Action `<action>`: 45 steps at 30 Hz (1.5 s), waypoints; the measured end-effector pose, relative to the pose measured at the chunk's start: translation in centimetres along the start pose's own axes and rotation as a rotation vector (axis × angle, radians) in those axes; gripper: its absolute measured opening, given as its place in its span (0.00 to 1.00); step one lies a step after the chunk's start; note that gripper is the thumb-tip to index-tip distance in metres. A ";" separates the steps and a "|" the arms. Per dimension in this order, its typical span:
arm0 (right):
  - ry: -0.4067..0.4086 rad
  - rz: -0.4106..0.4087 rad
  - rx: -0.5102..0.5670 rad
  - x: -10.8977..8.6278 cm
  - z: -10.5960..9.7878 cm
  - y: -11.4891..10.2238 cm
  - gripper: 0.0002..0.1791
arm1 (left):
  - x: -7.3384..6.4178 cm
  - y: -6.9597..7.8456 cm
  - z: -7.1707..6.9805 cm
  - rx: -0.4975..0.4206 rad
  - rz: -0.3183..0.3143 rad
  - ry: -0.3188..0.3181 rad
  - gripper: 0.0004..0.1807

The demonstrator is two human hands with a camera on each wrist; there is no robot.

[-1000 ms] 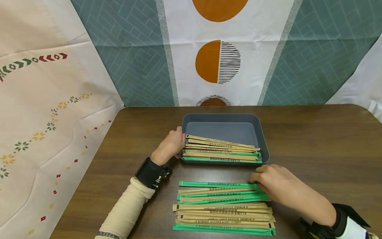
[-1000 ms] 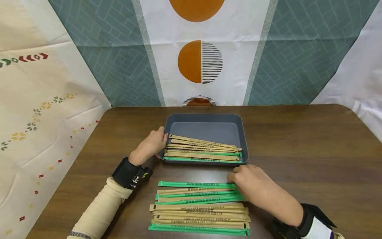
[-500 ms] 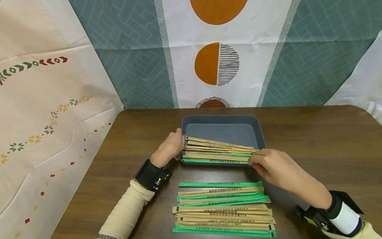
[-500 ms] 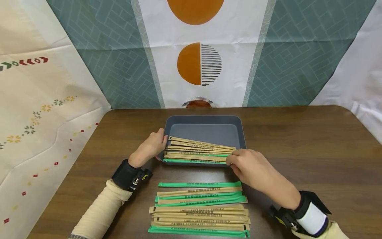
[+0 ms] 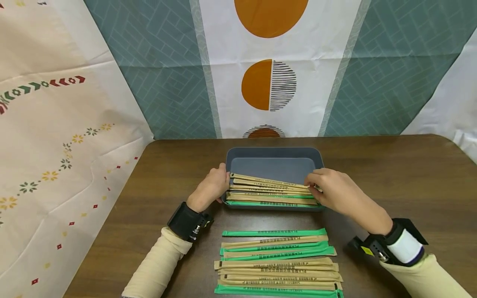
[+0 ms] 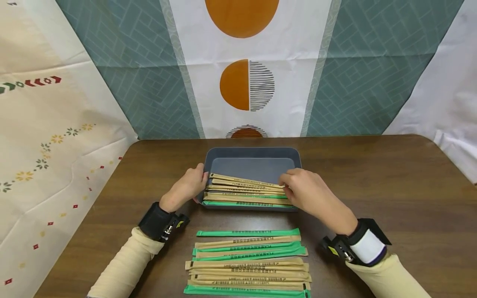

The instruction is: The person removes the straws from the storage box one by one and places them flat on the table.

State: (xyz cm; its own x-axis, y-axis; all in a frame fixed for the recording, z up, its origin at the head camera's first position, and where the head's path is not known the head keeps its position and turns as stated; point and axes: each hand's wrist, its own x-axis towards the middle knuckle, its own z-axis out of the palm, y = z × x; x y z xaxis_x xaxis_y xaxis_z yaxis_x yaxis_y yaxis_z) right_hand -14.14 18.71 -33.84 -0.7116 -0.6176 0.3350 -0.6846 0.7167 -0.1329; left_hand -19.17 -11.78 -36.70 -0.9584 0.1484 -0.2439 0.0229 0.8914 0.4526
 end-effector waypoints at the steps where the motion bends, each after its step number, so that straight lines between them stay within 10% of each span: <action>1: -0.015 0.013 -0.006 0.2 0.3 0.2 0.09 | 0.0 0.0 0.0 -0.001 -0.001 0.000 0.19; 45: -0.047 0.015 -0.072 0.7 2.4 2.1 0.05 | 0.1 0.0 0.2 0.019 -0.016 0.012 0.18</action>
State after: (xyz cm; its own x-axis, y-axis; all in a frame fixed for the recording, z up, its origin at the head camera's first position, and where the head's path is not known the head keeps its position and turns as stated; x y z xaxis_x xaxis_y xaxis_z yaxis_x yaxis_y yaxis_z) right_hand -16.47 18.96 -36.12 -0.7298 -0.6196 0.2890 -0.6616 0.7466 -0.0698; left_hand -19.26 -11.71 -36.87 -0.9620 0.1290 -0.2406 0.0129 0.9018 0.4320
